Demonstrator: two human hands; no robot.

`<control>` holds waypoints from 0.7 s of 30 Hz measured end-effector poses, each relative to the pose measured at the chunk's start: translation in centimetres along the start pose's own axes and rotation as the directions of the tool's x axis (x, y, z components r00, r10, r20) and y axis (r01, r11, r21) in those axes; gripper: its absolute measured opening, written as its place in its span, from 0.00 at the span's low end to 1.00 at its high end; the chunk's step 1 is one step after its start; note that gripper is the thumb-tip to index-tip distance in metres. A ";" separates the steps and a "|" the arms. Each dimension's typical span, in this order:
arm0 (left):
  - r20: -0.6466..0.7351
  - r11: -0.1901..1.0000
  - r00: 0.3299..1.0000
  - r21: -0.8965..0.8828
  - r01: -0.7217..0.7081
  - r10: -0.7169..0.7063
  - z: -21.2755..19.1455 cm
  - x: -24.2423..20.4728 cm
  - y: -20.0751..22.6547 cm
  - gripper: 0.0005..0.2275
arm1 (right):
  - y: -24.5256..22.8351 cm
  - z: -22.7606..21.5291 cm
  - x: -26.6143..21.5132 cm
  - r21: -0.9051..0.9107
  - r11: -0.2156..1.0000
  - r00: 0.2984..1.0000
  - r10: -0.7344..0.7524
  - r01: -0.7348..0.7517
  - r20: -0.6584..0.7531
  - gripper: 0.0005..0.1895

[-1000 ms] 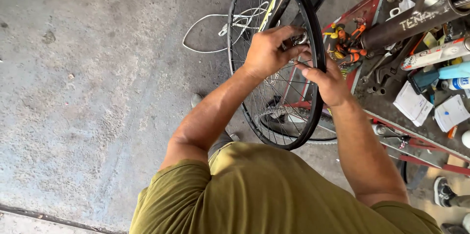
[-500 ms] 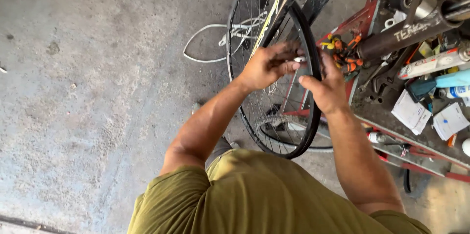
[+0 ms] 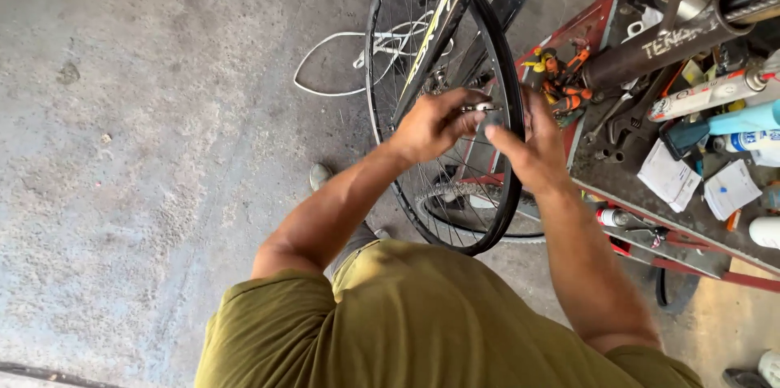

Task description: The person works on a bicycle wheel mounted on a repair stand, using a wrench to tighten the spokes. They rotate the wheel to access different sections and continue adjusting the tension of the spokes with the tool.

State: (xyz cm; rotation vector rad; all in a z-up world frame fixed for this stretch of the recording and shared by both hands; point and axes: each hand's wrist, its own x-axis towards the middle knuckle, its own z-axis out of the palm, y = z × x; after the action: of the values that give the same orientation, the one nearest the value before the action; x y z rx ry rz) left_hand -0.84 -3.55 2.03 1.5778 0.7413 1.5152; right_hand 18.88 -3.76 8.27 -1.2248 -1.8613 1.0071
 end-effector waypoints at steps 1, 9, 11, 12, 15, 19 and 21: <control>-0.004 1.000 1.000 -0.004 0.005 -0.005 0.5 -0.2 -0.6 0.10 | 0.9 -0.3 1.7 -0.002 1.000 1.000 0.006 -0.006 0.005 0.33; -0.426 0.950 0.886 0.157 0.271 -0.183 0.2 1.5 0.3 0.19 | 0.2 1.2 6.3 0.398 0.911 0.985 0.042 -0.106 0.167 0.26; -0.424 0.941 0.885 0.175 0.289 -0.193 0.2 2.3 -1.5 0.18 | 1.0 1.5 6.1 0.417 0.902 0.985 0.045 -0.112 0.168 0.25; -0.401 0.933 0.893 0.194 0.304 -0.207 0.2 2.7 -2.4 0.18 | 1.5 1.6 5.9 0.441 0.890 0.988 0.056 -0.116 0.146 0.24; -0.393 0.956 0.905 0.162 0.244 -0.164 0.5 3.1 -2.5 0.18 | 2.2 1.2 5.4 0.395 0.916 0.991 0.022 -0.073 0.133 0.23; -0.389 0.964 0.905 0.123 0.235 -0.171 0.9 3.4 -2.9 0.19 | 3.2 0.4 5.2 0.304 0.953 0.990 -0.031 -0.012 0.136 0.20; -0.328 0.948 0.937 0.245 0.205 -0.118 0.0 3.5 -1.5 0.16 | 3.7 0.0 4.7 0.300 0.954 0.994 -0.032 -0.001 0.102 0.22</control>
State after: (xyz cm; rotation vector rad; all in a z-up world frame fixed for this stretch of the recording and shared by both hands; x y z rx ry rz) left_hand -0.29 0.20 2.52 1.4439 1.2795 1.6064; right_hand 18.87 1.62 5.58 -0.9910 -1.7145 1.3137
